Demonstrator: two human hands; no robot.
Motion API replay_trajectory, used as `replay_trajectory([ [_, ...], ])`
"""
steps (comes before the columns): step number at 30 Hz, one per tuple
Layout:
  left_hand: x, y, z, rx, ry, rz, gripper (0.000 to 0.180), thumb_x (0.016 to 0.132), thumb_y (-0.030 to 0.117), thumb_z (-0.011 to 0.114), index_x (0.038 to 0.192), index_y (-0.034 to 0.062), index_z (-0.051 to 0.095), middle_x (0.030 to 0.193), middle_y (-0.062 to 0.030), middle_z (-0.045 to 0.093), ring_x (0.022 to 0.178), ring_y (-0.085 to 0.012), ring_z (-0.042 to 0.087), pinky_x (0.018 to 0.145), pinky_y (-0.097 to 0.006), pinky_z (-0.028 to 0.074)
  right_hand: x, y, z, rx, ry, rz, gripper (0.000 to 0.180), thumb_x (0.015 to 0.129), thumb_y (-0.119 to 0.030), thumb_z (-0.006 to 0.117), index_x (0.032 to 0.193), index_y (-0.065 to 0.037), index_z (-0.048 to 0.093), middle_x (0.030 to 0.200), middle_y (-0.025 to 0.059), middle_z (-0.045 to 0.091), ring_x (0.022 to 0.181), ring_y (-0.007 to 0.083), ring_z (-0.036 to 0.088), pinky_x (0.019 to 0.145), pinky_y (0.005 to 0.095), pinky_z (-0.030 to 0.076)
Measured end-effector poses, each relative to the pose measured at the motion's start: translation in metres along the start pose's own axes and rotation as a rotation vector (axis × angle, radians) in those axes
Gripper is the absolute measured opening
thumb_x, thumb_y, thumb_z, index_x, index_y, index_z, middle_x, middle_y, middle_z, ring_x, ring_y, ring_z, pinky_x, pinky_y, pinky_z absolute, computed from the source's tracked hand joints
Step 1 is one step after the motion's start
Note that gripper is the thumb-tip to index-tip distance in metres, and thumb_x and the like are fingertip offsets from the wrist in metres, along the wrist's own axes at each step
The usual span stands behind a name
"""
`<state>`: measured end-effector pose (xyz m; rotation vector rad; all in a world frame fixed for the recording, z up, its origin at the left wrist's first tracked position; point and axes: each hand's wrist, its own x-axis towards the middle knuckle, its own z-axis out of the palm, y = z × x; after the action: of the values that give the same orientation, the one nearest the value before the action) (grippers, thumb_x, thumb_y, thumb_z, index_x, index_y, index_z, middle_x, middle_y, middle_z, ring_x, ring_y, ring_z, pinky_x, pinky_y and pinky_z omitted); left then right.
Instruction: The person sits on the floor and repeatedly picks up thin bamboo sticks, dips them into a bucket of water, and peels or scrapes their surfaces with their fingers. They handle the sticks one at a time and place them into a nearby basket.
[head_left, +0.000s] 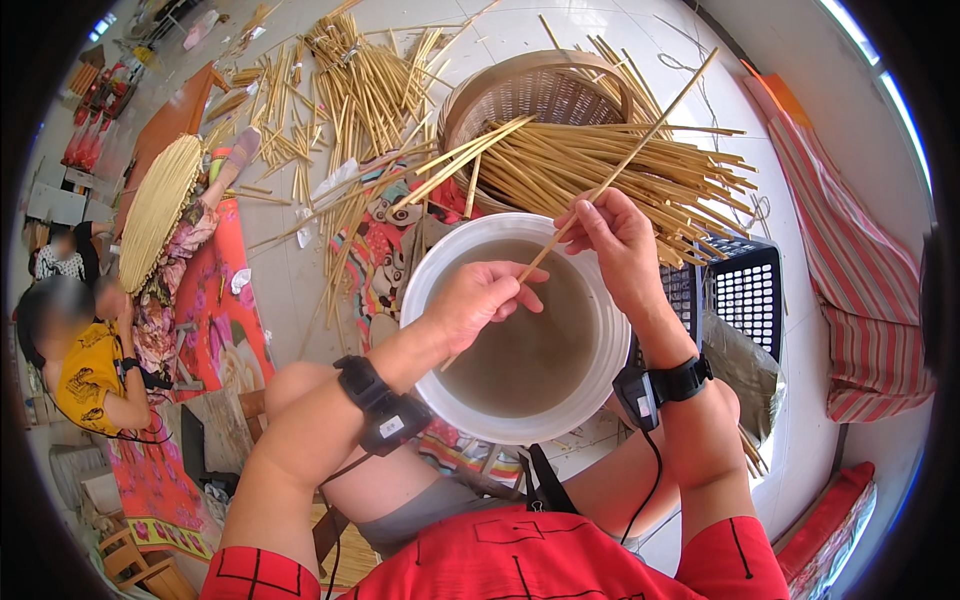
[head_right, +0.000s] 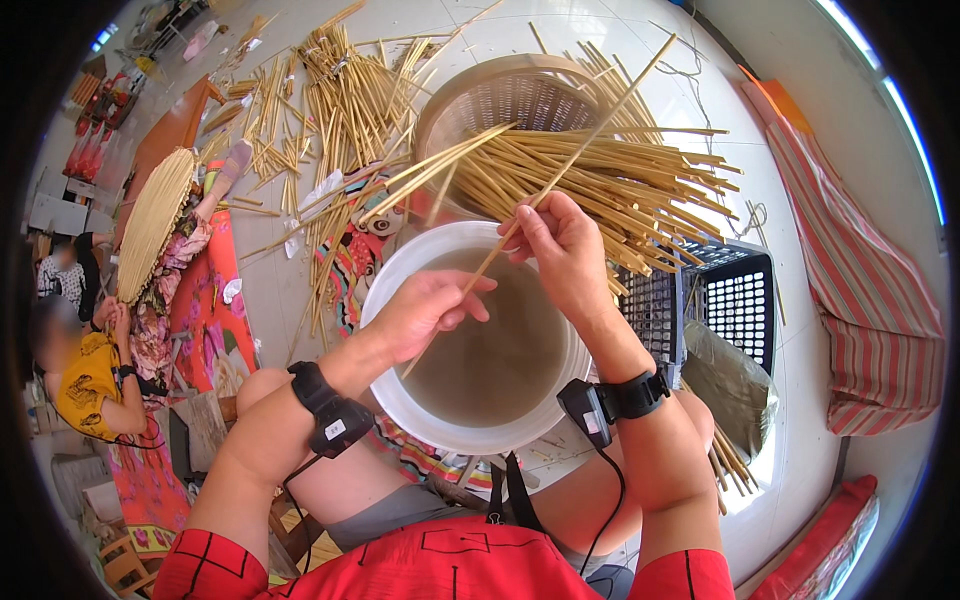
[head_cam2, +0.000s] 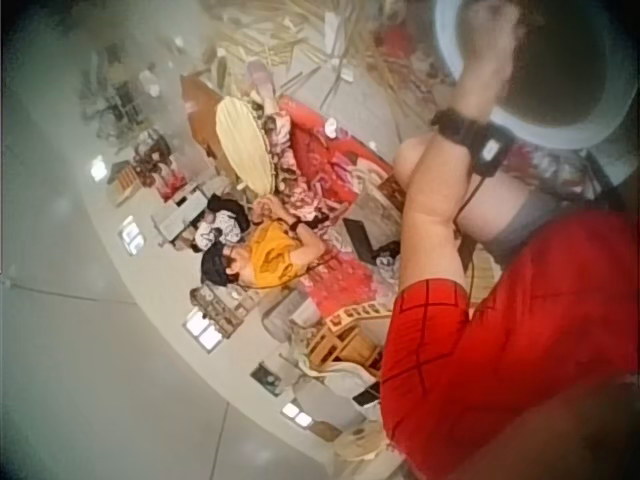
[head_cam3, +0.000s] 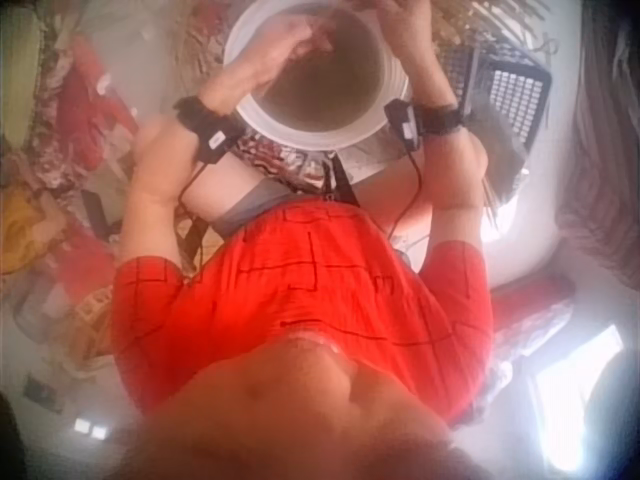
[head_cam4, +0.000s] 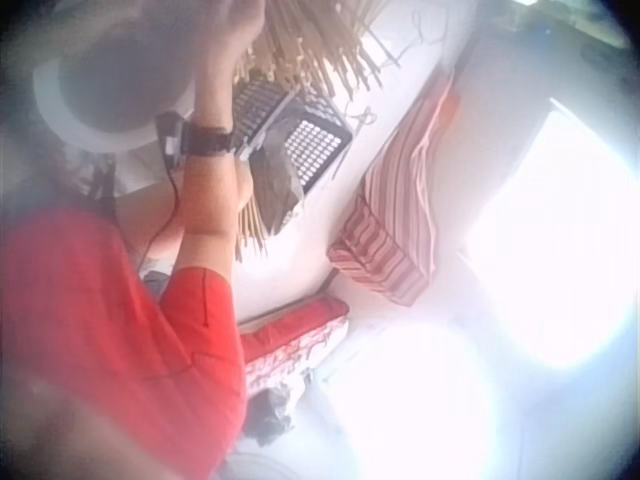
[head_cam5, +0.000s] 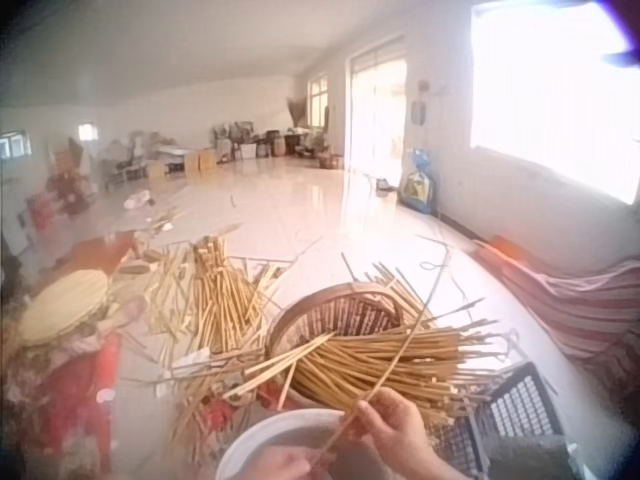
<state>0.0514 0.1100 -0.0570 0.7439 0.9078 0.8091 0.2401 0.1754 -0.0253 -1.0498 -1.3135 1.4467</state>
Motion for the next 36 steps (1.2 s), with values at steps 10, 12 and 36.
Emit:
replay_trajectory([
  [10,0.002,-0.010,-0.009,0.159,0.049,0.023,0.027,0.093,0.021,0.049,0.086,0.0010,0.065,0.073,-0.0075,0.066,0.055,-0.0065,0.047,0.052,-0.019,0.037,-0.006,0.000,0.008,-0.055,-0.060,-0.014,0.011,0.096,-0.011,0.053,0.095,0.000,0.055,0.083,0.0068,0.067,0.071,0.0094,0.063,0.062,0.0219,0.052],
  [12,0.003,-0.013,-0.007,0.135,0.089,0.038,0.029,0.092,0.023,0.049,0.087,0.0000,0.065,0.074,-0.0081,0.066,0.056,-0.0074,0.049,0.053,-0.020,0.038,-0.007,0.001,0.009,-0.060,-0.081,-0.048,0.010,0.096,-0.010,0.053,0.096,0.000,0.055,0.083,0.0065,0.067,0.071,0.0096,0.063,0.062,0.0221,0.052],
  [36,0.021,-0.068,-0.039,1.167,0.006,-0.072,0.033,0.093,0.017,0.045,0.123,0.0041,0.054,0.115,-0.0194,0.059,0.106,-0.0341,0.057,0.094,-0.039,0.045,0.000,0.088,0.005,-0.170,-0.556,0.433,0.010,0.093,-0.008,0.054,0.093,-0.001,0.060,0.078,0.0036,0.063,0.071,0.0098,0.059,0.065,0.0231,0.050],
])
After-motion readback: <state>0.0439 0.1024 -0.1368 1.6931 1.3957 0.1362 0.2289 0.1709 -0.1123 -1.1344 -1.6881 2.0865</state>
